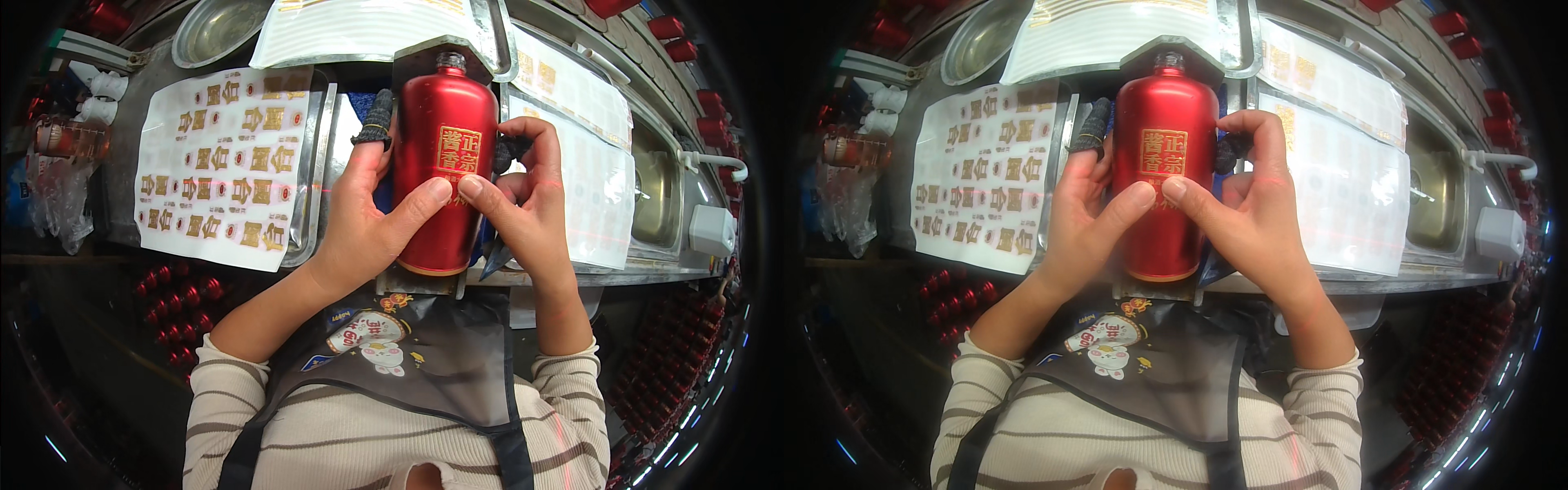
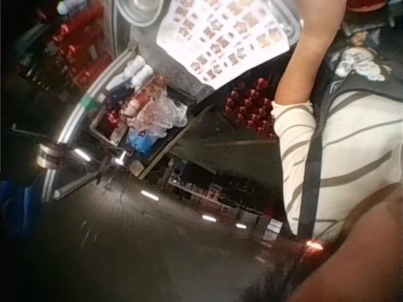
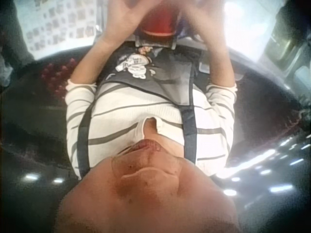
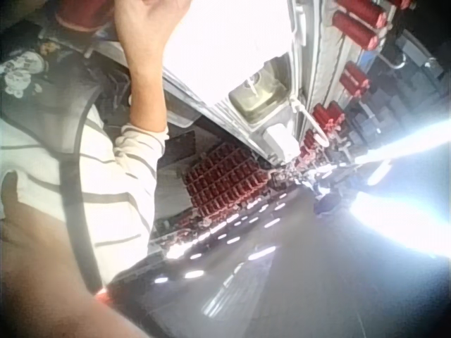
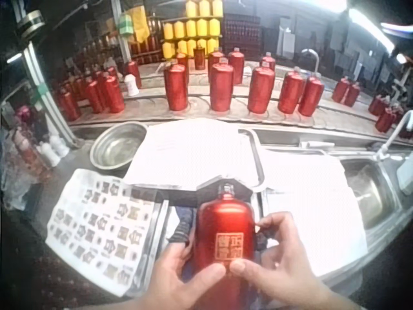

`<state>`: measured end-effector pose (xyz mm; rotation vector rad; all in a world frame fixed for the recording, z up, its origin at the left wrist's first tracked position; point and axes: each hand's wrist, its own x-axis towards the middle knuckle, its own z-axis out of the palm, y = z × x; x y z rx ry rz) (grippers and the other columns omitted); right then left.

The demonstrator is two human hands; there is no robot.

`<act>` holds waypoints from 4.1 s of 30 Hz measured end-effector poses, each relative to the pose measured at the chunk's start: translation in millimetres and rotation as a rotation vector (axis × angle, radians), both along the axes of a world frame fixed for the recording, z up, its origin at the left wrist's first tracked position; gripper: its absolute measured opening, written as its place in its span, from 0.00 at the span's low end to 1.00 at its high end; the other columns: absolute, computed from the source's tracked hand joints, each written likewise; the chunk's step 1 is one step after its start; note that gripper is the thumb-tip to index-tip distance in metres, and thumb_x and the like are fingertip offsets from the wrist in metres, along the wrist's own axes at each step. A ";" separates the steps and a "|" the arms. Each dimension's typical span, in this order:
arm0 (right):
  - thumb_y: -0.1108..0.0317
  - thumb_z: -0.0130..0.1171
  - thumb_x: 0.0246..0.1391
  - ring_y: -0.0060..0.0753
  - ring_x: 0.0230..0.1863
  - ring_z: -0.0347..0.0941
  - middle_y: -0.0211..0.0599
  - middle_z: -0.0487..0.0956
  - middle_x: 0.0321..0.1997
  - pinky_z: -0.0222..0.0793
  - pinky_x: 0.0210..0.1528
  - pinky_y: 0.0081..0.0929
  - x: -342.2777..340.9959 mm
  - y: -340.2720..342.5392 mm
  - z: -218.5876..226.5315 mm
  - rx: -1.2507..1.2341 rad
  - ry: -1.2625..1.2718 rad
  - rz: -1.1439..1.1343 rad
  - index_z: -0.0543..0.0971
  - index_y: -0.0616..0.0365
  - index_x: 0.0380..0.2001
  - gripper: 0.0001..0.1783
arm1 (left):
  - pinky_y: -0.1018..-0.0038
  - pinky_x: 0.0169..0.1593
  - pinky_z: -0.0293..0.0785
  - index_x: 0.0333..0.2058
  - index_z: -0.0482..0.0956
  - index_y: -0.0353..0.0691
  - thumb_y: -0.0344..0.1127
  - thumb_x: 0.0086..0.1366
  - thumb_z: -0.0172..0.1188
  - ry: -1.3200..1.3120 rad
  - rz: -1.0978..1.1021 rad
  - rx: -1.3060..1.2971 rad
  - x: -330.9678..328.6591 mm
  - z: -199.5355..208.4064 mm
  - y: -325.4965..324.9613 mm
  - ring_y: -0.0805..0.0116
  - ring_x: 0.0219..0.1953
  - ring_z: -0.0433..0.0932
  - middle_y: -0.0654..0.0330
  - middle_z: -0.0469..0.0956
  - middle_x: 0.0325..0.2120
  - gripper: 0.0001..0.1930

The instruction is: The person applies gold stickers to red cylindrical bottles. They peel stickers from a sheet, align them on the bottle surface, and smooth them with a blue cloth. The person repeats this process for multiple bottles, placing finished ones on a nearby rack.

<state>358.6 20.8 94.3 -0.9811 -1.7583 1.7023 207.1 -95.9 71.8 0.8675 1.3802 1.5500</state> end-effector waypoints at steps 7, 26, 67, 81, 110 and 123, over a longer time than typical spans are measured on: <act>0.72 0.73 0.48 0.07 0.21 0.67 0.34 0.73 0.45 0.60 0.21 0.09 -3.3 0.2 -7.4 -0.028 0.030 -0.055 0.66 0.61 0.53 0.32 | 0.69 0.55 0.74 0.53 0.69 0.30 0.42 0.61 0.71 0.005 0.087 -0.080 1.8 2.5 -2.5 0.67 0.50 0.78 0.50 0.78 0.48 0.30; 0.78 0.64 0.57 0.25 0.40 0.76 0.35 0.80 0.40 0.72 0.44 0.24 -29.4 38.9 9.2 0.966 0.075 -0.108 0.79 0.63 0.43 0.11 | 0.46 0.63 0.58 0.50 0.70 0.34 0.47 0.58 0.66 0.338 0.190 -0.099 17.8 -8.5 -7.8 0.42 0.49 0.72 0.41 0.73 0.45 0.28; 0.65 0.67 0.52 0.18 0.21 0.64 0.25 0.72 0.17 0.61 0.27 0.19 86.7 56.7 -50.8 0.060 -0.118 -0.178 0.74 0.57 0.17 0.16 | 0.42 0.70 0.33 0.70 0.41 0.30 0.45 0.47 0.80 0.734 -0.111 -0.185 21.2 0.8 -23.4 0.39 0.72 0.53 0.32 0.49 0.70 0.63; 0.46 0.76 0.38 0.57 0.52 0.74 0.57 0.75 0.50 0.71 0.52 0.44 180.2 122.8 -72.0 0.508 -1.137 -0.271 0.71 0.63 0.49 0.42 | 0.40 0.70 0.20 0.71 0.50 0.35 0.48 0.49 0.77 1.384 -0.160 -0.040 21.1 3.3 -25.7 0.46 0.76 0.40 0.46 0.48 0.73 0.58; 0.76 0.65 0.52 0.12 0.30 0.66 0.23 0.74 0.26 0.60 0.34 0.12 119.4 39.4 74.5 0.494 -0.395 -0.116 0.77 0.65 0.28 0.05 | 0.38 0.69 0.18 0.63 0.72 0.49 0.54 0.62 0.64 1.096 -0.263 -0.076 -12.5 -26.5 -34.9 0.53 0.73 0.56 0.57 0.67 0.66 0.33; 0.71 0.65 0.42 0.09 0.20 0.57 0.23 0.71 0.22 0.47 0.24 0.14 81.1 -1.1 139.2 0.454 -0.306 0.258 0.75 0.63 0.23 0.09 | 0.47 0.75 0.28 0.67 0.62 0.38 0.58 0.45 0.77 0.956 -0.186 -0.096 -14.4 -21.4 -43.5 0.47 0.72 0.57 0.46 0.68 0.63 0.54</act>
